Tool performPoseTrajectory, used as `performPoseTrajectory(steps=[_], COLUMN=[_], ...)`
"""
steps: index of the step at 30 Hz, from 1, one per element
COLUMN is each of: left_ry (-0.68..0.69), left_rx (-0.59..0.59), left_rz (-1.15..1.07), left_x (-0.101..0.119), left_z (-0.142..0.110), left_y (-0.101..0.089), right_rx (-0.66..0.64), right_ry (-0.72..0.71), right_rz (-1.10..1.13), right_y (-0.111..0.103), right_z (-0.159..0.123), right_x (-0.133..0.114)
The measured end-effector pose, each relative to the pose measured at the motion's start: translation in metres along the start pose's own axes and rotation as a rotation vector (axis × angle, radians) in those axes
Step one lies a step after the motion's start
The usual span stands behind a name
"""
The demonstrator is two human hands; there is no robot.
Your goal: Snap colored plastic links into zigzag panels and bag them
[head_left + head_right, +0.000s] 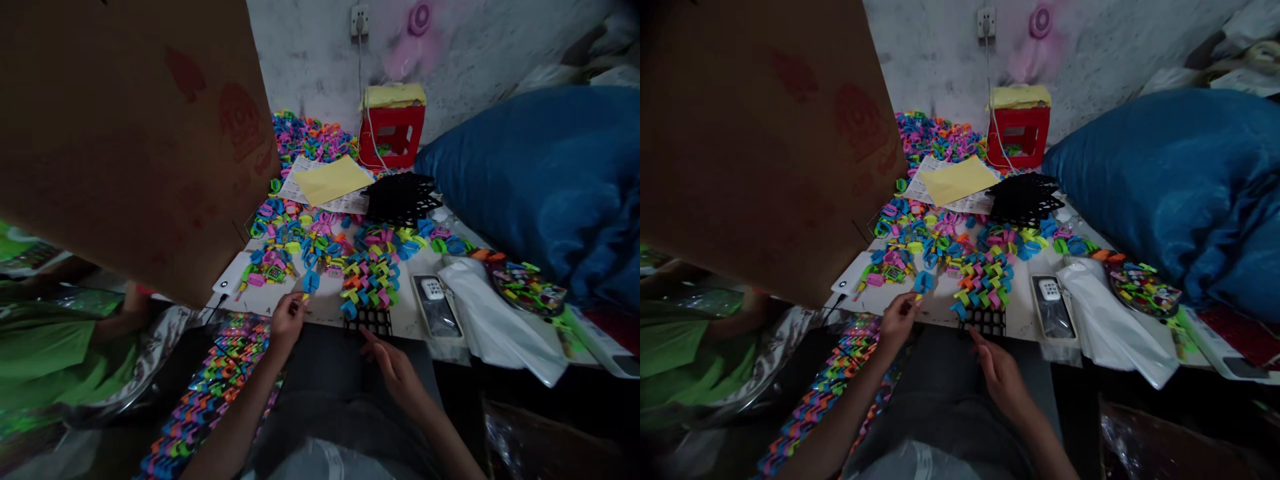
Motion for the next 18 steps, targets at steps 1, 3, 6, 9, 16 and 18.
performPoseTrajectory(steps=[1, 3, 6, 9, 16, 18], left_ry=[0.004, 0.106, 0.296, 0.305, 0.275, 0.277], left_rx=[0.04, -0.031, -0.334, -0.403, -0.226, -0.234], left_rz=[-0.057, -0.134, -0.16, -0.141, -0.169, -0.167], left_x=[0.012, 0.043, 0.081, 0.089, 0.09, 0.093], left_z=[-0.008, -0.031, -0.07, -0.086, -0.04, -0.031], left_y=[-0.012, -0.026, -0.023, -0.013, -0.004, 0.001], right_rx=[-0.035, -0.105, -0.041, 0.148, 0.245, 0.222], right_ry=[0.013, 0.044, 0.135, 0.284, 0.172, 0.084], right_rz=[0.008, 0.06, 0.232, 0.323, 0.09, 0.026], right_y=[0.005, 0.021, 0.041, 0.039, 0.0, 0.002], right_z=[-0.003, -0.013, -0.024, -0.021, 0.035, 0.048], right_x=[-0.002, -0.006, -0.009, 0.003, 0.034, 0.036])
Point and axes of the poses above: each hand's wrist, its own z-axis towards the middle knuckle, its own y-axis out of the palm, x = y × z, the point moved 5 cm from there along z, towards the middle knuckle, and after that the axes turned 15 degrees about x, right-handed, at the moved point
